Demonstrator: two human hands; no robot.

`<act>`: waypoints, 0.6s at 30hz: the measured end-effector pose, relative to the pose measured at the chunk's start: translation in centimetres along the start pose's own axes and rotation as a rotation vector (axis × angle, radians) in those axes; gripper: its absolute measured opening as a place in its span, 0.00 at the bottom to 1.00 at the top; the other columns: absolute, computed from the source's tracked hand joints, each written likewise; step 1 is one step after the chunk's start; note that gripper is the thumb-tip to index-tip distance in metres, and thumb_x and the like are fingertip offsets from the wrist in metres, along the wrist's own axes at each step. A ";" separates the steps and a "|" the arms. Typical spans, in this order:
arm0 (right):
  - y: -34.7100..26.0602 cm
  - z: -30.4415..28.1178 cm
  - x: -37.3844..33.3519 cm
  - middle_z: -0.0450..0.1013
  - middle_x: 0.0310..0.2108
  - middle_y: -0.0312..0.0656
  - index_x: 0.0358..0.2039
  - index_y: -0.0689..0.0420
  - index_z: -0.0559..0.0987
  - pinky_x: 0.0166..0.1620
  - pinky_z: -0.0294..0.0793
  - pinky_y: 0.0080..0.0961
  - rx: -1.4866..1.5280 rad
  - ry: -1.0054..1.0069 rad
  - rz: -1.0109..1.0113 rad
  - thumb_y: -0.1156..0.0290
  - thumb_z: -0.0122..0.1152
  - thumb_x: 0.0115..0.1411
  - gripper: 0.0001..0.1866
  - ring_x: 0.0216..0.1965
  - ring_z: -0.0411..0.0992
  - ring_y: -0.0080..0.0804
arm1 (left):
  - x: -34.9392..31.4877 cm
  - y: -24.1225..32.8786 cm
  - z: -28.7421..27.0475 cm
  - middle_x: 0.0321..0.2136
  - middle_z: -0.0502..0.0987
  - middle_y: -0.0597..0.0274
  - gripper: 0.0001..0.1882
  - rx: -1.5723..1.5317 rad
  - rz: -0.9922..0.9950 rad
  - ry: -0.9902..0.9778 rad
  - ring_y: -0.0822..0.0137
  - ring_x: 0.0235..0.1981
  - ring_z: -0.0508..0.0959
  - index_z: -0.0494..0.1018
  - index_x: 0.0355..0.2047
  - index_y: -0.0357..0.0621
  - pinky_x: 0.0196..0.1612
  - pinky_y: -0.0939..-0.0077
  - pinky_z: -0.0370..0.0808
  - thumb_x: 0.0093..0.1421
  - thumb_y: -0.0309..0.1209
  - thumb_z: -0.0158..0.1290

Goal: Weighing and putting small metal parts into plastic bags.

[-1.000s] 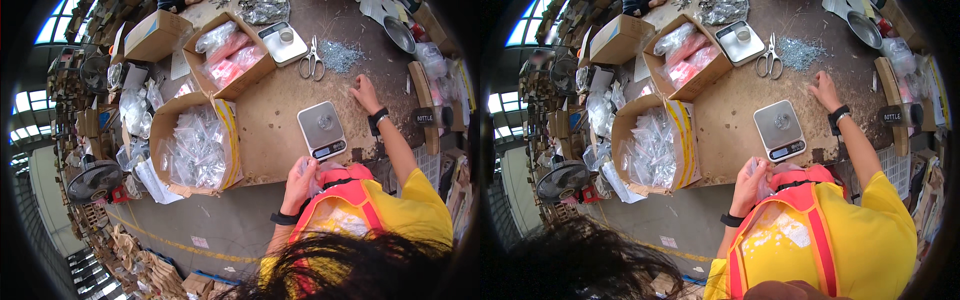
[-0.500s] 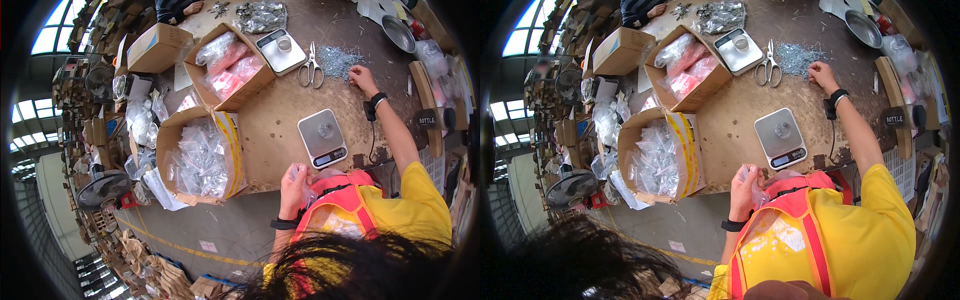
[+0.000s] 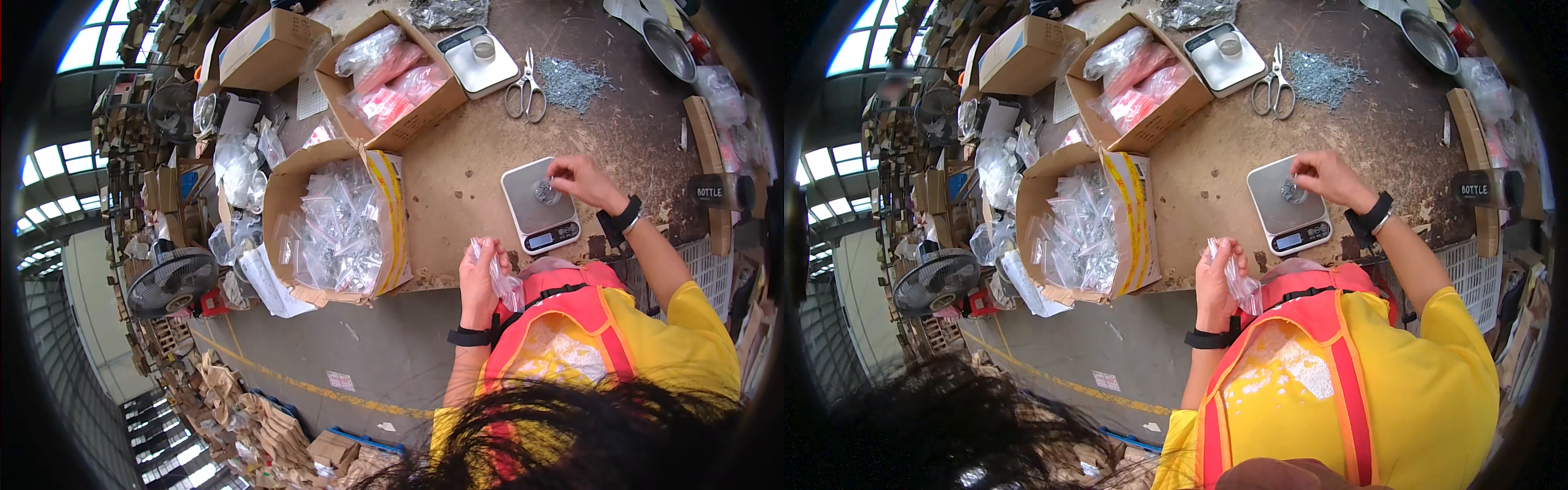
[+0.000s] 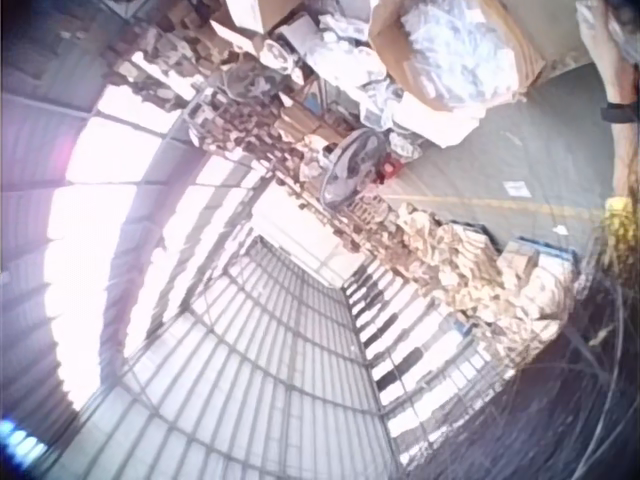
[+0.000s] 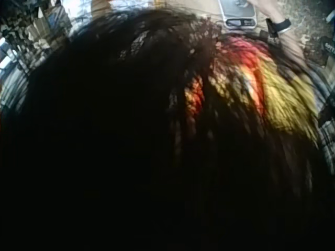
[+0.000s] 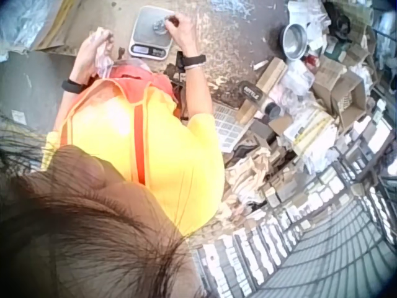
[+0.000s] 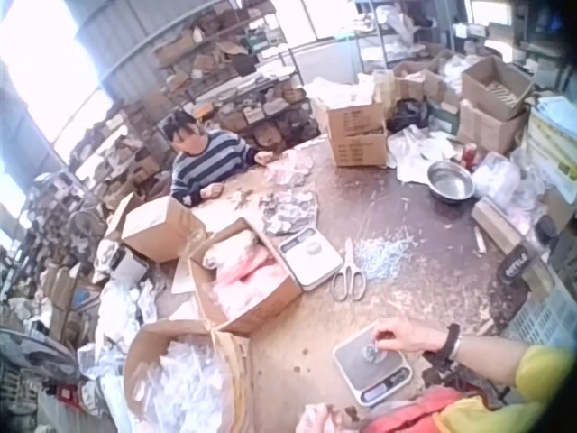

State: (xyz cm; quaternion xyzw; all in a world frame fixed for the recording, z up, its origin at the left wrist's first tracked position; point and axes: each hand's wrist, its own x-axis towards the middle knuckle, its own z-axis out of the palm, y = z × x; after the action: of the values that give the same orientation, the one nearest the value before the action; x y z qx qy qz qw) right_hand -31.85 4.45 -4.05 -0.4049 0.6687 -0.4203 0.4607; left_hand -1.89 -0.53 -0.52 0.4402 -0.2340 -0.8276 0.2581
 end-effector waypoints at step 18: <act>-2.0 5.8 -2.4 0.70 0.49 0.50 0.49 0.60 0.74 0.57 0.69 0.41 -0.679 0.159 -0.471 0.75 0.72 0.48 0.27 0.53 0.68 0.52 | 0.1 0.0 -1.4 0.34 0.77 0.63 0.10 -0.377 0.039 0.048 0.70 0.31 0.78 0.74 0.42 0.43 0.32 0.76 0.77 0.71 0.37 0.55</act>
State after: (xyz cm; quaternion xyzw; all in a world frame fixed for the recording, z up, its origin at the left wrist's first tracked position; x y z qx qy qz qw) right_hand -25.41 4.91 -2.82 -0.6420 0.6918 -0.2998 0.1393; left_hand -0.73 -0.86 -1.34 0.3990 -0.0772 -0.8409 0.3575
